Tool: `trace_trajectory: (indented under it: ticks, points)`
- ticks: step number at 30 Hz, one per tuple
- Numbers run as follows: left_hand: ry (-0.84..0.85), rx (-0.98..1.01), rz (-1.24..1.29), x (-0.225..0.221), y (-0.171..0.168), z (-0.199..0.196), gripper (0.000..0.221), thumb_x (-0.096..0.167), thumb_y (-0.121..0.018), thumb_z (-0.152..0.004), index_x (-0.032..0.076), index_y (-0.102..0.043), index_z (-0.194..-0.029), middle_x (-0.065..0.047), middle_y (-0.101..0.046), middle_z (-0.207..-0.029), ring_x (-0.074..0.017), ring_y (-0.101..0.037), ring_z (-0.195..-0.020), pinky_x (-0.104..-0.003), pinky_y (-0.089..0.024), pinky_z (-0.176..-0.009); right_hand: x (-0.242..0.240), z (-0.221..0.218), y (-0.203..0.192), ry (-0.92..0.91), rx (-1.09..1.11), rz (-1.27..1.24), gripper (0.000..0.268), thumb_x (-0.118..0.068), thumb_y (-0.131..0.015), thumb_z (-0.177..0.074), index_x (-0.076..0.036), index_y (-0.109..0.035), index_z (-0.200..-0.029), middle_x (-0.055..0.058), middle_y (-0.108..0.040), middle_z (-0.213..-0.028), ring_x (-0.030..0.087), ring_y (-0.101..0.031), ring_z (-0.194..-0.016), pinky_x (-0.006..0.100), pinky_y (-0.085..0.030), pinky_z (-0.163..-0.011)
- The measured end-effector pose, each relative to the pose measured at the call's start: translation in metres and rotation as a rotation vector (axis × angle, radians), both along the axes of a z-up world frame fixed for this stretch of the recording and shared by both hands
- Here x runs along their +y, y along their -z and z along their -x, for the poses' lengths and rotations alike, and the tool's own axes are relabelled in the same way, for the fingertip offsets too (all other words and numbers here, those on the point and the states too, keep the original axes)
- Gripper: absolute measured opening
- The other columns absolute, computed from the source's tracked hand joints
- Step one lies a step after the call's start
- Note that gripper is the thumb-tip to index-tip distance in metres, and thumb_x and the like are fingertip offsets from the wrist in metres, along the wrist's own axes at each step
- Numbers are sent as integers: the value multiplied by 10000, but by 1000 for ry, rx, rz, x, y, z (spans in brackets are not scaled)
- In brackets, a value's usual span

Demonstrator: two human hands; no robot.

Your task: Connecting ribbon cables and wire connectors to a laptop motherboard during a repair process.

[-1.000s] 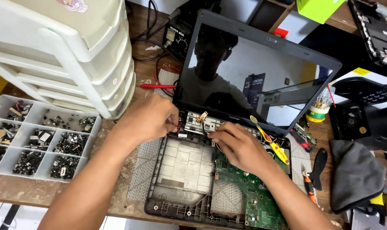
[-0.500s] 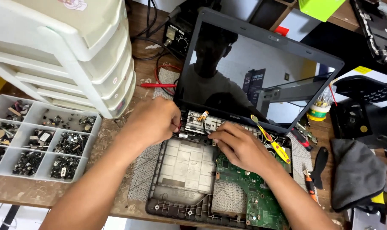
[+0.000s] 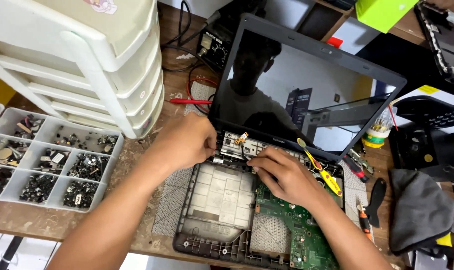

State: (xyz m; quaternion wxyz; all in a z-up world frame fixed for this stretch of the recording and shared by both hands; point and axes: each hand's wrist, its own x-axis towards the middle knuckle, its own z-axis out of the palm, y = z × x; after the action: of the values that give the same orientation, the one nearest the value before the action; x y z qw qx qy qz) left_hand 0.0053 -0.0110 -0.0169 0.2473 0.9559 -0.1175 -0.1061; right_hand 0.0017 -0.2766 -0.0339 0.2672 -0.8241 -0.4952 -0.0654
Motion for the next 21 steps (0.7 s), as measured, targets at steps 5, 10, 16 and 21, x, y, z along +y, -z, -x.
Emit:
trace_trajectory:
  ticks: [5,10,16,21]
  points:
    - [-14,22,17,-1,-3,0,46,154,-790,-774,177,-826,-792,-100,-779,-766,-359,-761,-818,-491,-613,-738,1,1,-3,-1,5,-17,137,28,-644,-916,-33,-751,-976,90,-662,-864,238,-611,-611,344,-530,-561]
    - [-41,49,51,-2,0,2,53,145,-781,-782,162,-827,-801,-100,-782,-769,-350,-765,-817,-487,-616,-742,2,1,-3,-5,9,-34,135,31,-647,-917,-27,-751,-981,102,-672,-871,256,-627,-623,353,-534,-569]
    - [-78,64,66,-4,-1,3,53,134,-782,-773,166,-824,-776,-105,-777,-747,-362,-764,-807,-499,-620,-728,3,1,-5,-6,22,-27,121,20,-652,-925,-24,-750,-979,99,-678,-876,252,-618,-618,356,-522,-590]
    - [-107,70,30,-5,4,0,71,143,-788,-771,201,-830,-778,-89,-774,-751,-335,-764,-790,-470,-623,-717,4,1,-8,-12,17,-27,120,27,-661,-914,-16,-754,-977,101,-682,-877,242,-625,-611,356,-529,-583]
